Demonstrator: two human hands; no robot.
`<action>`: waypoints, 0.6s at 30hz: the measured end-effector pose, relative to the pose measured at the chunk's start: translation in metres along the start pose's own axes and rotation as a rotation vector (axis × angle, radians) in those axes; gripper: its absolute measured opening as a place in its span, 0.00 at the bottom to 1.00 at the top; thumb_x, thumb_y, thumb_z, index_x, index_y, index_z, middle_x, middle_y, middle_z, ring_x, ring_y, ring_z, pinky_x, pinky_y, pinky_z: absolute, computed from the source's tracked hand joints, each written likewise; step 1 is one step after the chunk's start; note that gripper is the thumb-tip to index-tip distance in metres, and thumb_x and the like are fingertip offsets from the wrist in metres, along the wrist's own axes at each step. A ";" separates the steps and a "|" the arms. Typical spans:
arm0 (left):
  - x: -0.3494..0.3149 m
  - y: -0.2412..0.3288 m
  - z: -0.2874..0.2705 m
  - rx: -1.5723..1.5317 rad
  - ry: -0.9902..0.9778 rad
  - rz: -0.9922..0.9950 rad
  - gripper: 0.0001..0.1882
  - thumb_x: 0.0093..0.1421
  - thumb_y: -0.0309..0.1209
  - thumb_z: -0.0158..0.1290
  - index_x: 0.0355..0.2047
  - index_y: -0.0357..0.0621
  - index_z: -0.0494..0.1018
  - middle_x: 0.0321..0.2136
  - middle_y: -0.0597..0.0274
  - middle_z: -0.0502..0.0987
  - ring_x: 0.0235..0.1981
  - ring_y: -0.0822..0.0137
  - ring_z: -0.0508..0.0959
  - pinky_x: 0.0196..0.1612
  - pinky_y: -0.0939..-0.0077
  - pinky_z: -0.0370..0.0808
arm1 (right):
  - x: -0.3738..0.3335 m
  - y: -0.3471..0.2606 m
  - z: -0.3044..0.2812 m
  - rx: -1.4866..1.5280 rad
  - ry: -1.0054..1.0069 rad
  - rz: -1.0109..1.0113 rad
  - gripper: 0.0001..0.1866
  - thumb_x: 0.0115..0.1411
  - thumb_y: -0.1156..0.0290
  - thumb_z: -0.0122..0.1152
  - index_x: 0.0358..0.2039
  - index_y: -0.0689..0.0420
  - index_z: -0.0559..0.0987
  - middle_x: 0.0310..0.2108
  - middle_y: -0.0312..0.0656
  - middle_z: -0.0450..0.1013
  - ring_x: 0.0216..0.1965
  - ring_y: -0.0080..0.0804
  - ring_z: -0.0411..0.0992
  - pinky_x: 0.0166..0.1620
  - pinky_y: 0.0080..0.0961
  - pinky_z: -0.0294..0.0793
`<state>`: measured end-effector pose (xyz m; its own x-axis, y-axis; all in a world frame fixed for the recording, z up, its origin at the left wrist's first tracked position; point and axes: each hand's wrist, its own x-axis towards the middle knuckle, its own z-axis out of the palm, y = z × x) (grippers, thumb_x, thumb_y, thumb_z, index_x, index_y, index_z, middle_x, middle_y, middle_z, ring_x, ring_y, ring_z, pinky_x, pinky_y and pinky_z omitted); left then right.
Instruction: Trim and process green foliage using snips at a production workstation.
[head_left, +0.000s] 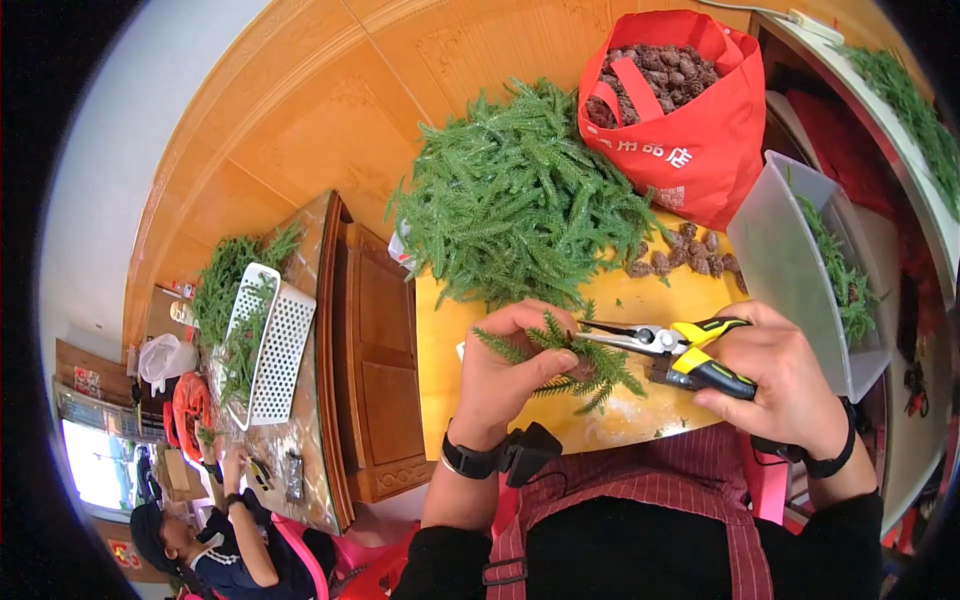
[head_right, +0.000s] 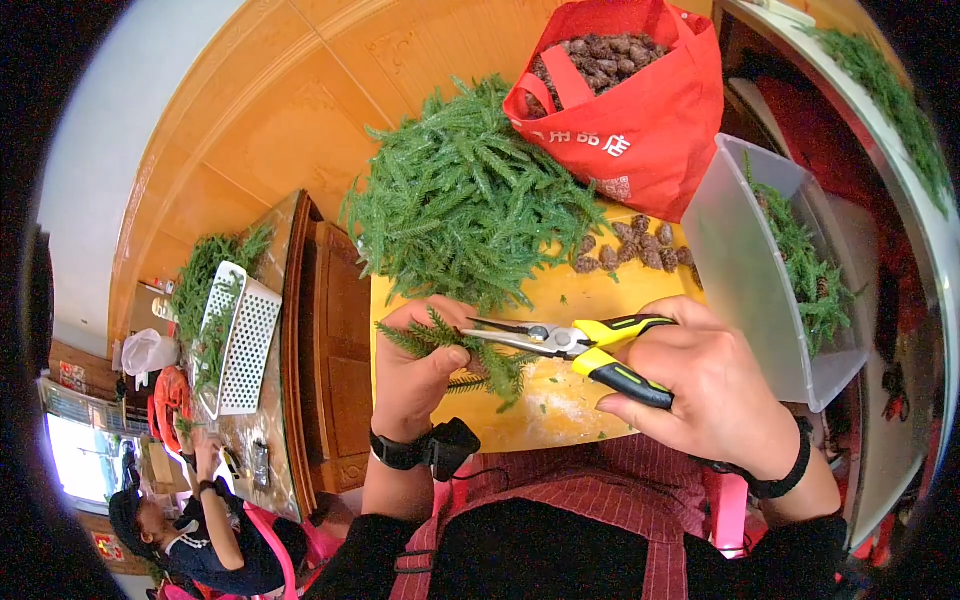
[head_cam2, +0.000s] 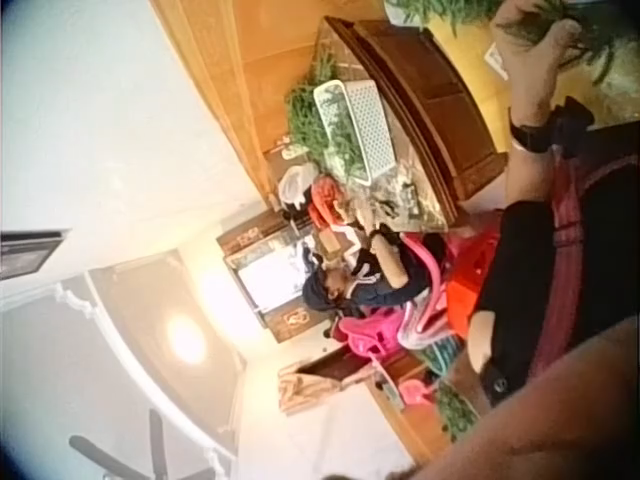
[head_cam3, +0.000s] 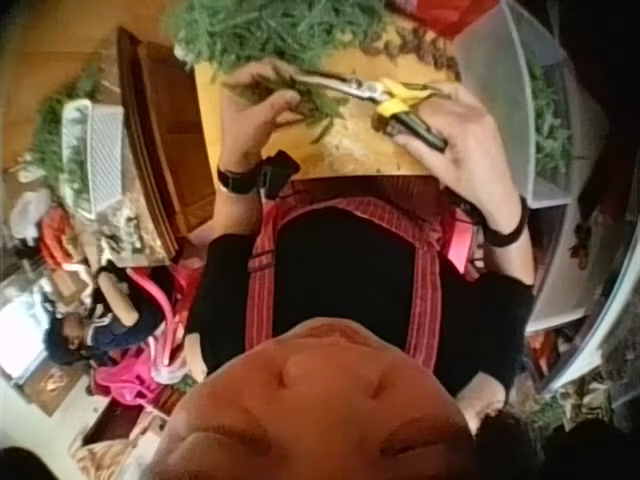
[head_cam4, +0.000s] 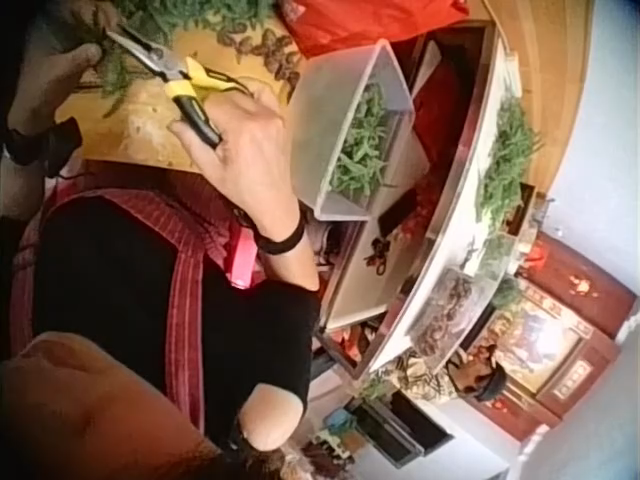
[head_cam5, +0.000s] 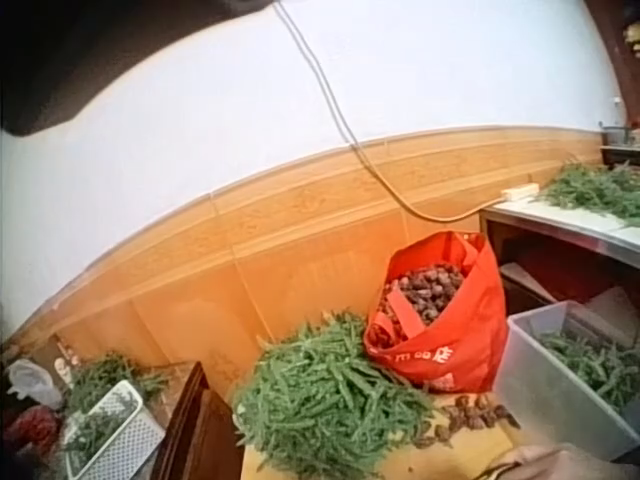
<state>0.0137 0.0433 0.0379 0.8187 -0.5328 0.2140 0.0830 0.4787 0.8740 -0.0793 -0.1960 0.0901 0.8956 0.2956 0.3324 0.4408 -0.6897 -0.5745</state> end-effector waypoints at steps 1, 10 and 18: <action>0.000 -0.001 -0.001 -0.006 0.004 0.015 0.11 0.45 0.13 0.54 0.30 0.35 0.68 0.34 0.53 0.70 0.34 0.65 0.73 0.33 0.71 0.77 | 0.000 -0.001 0.001 -0.017 0.003 -0.010 0.14 0.41 0.65 0.64 0.21 0.62 0.73 0.17 0.44 0.67 0.24 0.43 0.68 0.44 0.36 0.67; 0.003 -0.004 -0.003 0.164 0.010 0.138 0.14 0.43 0.12 0.55 0.31 0.35 0.67 0.33 0.53 0.70 0.35 0.65 0.73 0.35 0.73 0.77 | 0.006 -0.008 -0.005 -0.203 0.032 -0.052 0.11 0.38 0.67 0.66 0.18 0.59 0.73 0.17 0.42 0.67 0.26 0.42 0.68 0.39 0.34 0.69; 0.005 -0.002 0.002 0.338 0.039 0.158 0.14 0.41 0.17 0.59 0.24 0.40 0.65 0.28 0.57 0.72 0.33 0.63 0.71 0.36 0.70 0.69 | 0.006 -0.005 -0.011 -0.414 -0.039 -0.085 0.11 0.38 0.66 0.65 0.18 0.55 0.73 0.19 0.38 0.69 0.31 0.40 0.68 0.34 0.32 0.69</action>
<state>0.0160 0.0381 0.0380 0.8280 -0.4407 0.3468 -0.2332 0.2919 0.9276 -0.0773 -0.1982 0.1036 0.8623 0.3821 0.3325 0.4591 -0.8669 -0.1944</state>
